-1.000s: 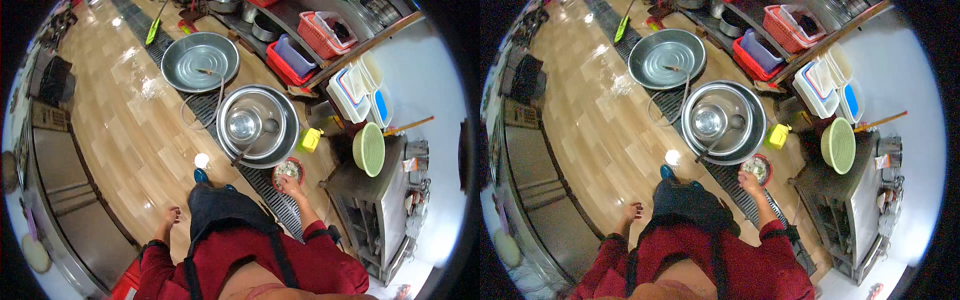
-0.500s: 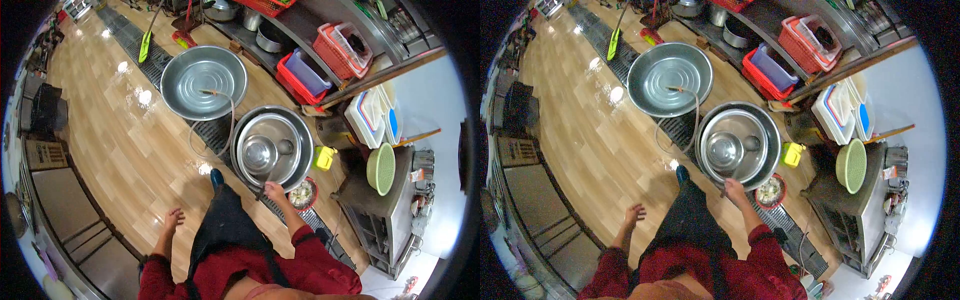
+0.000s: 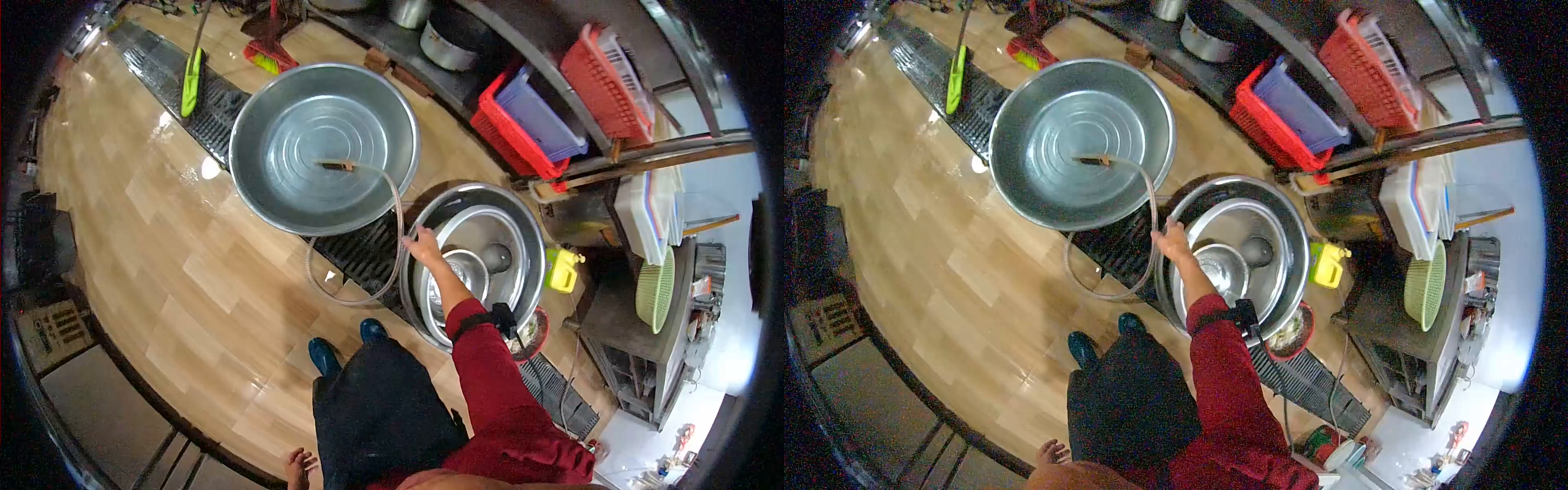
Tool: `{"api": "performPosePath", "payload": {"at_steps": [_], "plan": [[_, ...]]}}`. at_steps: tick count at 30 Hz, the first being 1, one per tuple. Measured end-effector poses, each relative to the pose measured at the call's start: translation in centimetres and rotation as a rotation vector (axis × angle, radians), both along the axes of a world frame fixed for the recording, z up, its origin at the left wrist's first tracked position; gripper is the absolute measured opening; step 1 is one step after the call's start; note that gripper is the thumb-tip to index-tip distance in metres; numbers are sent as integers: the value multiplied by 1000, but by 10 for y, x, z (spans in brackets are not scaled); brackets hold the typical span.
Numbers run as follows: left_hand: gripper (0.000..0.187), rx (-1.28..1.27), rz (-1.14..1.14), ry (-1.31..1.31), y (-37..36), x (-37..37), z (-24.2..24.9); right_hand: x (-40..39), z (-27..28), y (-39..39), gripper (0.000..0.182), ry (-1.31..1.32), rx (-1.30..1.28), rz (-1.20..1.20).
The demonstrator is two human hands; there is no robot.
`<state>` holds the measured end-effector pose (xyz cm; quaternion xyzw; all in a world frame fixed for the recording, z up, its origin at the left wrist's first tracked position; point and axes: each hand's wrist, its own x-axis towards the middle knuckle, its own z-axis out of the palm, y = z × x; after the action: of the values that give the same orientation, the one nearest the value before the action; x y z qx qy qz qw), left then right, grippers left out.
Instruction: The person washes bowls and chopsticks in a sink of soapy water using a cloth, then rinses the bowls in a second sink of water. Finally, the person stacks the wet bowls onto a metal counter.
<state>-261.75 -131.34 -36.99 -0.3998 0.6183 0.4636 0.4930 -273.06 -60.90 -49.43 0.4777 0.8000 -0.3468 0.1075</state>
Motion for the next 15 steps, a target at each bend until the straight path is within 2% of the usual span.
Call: {"api": "performPosePath", "payload": {"at_steps": [2,5,6,9,10,11,13,15], "plan": [[39,226,60,125,-71,21,-65,-19,-21,8,87,-17,-93,-93],[33,-135,165,-123,-8,-19,-16,-27,-79,6,97,73,-71,-236],[33,-147,154,-127,-2,-21,-16,-29,-90,2,97,89,-92,-300],[44,-293,-179,-139,1,-28,-13,-45,-90,-16,97,-23,-100,-347],[44,-297,-194,-145,0,-30,-10,-49,-74,-25,94,-38,-88,-387],[46,-231,-189,-124,1,-30,-6,-36,-126,-25,76,293,-112,-469],[52,-79,-175,-60,11,-38,-6,-38,-108,-40,46,306,-511,-657],[48,6,-154,-51,13,-54,-28,-45,-76,-72,37,509,-621,-736]]}}
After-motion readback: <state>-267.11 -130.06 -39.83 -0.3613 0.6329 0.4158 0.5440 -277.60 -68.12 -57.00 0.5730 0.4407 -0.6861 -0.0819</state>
